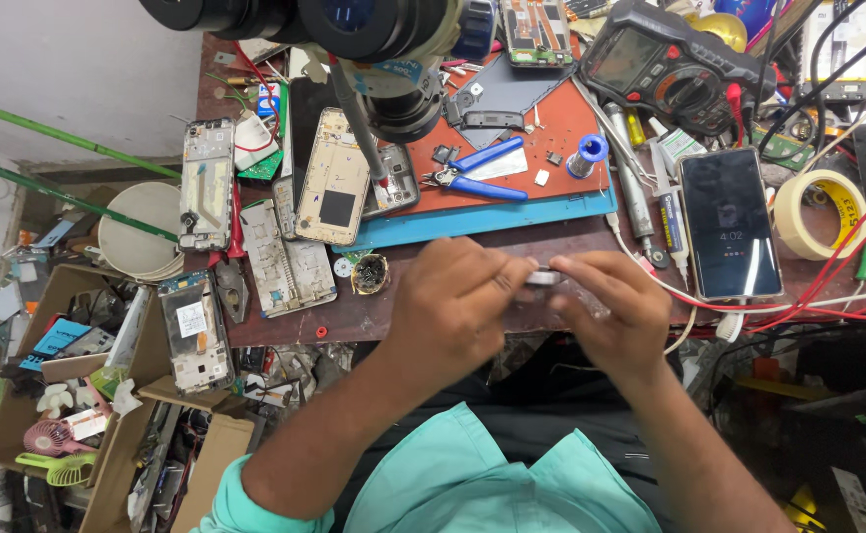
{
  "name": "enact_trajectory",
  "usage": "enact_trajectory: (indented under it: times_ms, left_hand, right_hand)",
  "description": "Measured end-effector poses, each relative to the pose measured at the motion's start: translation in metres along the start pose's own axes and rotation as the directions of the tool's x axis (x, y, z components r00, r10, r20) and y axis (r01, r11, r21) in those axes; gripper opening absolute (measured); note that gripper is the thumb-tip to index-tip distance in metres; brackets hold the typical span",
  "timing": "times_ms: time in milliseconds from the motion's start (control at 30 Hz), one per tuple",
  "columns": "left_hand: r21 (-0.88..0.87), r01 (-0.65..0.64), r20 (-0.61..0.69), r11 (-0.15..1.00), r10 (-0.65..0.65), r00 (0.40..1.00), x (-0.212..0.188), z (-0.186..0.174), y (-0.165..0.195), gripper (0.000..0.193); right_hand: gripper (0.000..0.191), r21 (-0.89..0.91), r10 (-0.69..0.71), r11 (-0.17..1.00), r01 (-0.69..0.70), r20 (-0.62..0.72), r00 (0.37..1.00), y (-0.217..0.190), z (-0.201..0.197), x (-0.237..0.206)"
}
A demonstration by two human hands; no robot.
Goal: The person solders a component on a smartphone motherboard using a soldering iron and tweezers, then reassembles the phone by placing the motherboard into the chassis and closing the back cover. The person tests the phone by powering it on and navigating the screen.
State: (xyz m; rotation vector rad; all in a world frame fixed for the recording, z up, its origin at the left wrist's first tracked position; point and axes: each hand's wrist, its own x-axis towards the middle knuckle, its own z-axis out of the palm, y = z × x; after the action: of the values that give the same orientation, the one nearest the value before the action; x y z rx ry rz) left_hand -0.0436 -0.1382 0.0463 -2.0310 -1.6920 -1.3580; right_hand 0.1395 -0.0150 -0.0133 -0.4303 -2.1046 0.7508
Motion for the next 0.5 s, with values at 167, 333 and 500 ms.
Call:
enact_trajectory:
  times_ms: [167, 333, 500]
  left_hand:
    - [0.074, -0.106, 0.068, 0.992, 0.101, 0.993, 0.005, -0.001, 0.02, 0.029]
    - [0.095, -0.116, 0.084, 0.989, 0.108, 0.991, 0.009, 0.007, 0.022, 0.022]
    - [0.071, -0.115, 0.075, 0.991, 0.109, 0.991, 0.016, 0.019, 0.026, 0.022]
  right_hand:
    - [0.03, 0.087, 0.002, 0.996, 0.005, -0.083, 0.997, -0.03, -0.004, -0.009]
    - [0.025, 0.147, 0.077, 0.987, -0.061, -0.101, 0.992, -0.028, -0.009, -0.014]
    - [0.021, 0.171, 0.162, 0.977, -0.127, -0.21, 0.964, -0.018, -0.008, -0.022]
